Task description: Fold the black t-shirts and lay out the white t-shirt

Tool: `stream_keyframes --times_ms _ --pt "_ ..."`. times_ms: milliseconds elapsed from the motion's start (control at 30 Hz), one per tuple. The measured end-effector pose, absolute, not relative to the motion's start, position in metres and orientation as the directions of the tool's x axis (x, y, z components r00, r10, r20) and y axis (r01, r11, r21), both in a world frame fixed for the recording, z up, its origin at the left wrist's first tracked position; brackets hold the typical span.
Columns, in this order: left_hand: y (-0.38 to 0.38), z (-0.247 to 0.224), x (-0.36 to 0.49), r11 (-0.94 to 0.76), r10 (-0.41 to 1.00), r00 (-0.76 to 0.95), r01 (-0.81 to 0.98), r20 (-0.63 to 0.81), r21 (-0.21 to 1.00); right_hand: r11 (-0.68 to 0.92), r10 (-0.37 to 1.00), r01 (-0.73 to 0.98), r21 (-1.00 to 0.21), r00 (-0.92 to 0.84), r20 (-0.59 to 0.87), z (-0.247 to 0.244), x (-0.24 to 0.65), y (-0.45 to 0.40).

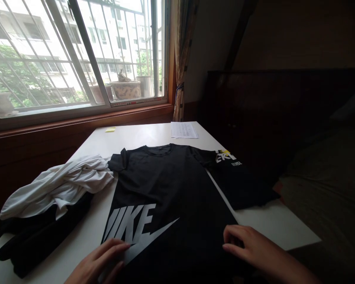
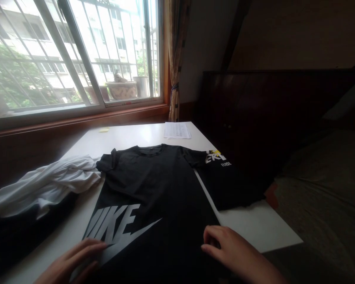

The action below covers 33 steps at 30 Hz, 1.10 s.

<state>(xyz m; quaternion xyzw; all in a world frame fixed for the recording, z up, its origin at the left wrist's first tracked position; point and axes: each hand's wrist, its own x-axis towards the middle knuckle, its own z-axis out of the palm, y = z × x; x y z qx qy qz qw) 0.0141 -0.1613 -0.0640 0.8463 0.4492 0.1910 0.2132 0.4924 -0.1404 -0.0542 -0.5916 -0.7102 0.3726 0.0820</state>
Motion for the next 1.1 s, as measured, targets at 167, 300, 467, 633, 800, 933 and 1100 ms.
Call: stream_keyframes --times_ms 167,300,467,633,800,933,1100 --pt "-0.123 -0.07 0.04 -0.638 0.756 0.583 0.758 0.296 0.135 0.159 0.939 0.749 -0.643 -0.317 -0.137 -0.032 0.465 -0.11" --pt "-0.101 -0.084 0.06 -0.691 0.698 0.674 0.723 0.239 -0.021 0.258 0.961 0.761 -0.595 -0.264 0.078 -0.029 0.461 -0.057" --pt "-0.096 -0.096 0.069 -0.691 0.681 0.693 0.715 0.235 -0.107 0.021 0.956 0.857 -0.515 0.133 0.26 -0.05 0.499 0.035" --pt "-0.098 -0.093 0.07 -0.681 0.674 0.69 0.719 0.265 -0.141 -0.325 0.912 0.779 -0.536 0.408 0.04 -0.076 0.531 0.113" --pt "-0.105 -0.089 0.073 -0.661 0.68 0.677 0.732 0.283 -0.162 -0.236 0.911 0.694 -0.68 0.401 0.093 -0.091 0.535 0.148" --pt "-0.116 -0.09 0.079 -0.655 0.657 0.689 0.722 0.306 -0.222 0.007 0.86 0.732 -0.681 0.344 0.378 -0.084 0.539 0.147" --pt "-0.128 -0.1 0.105 -0.662 0.599 0.71 0.699 0.37 -0.269 0.125 0.732 0.822 -0.556 0.301 0.611 -0.062 0.563 0.129"
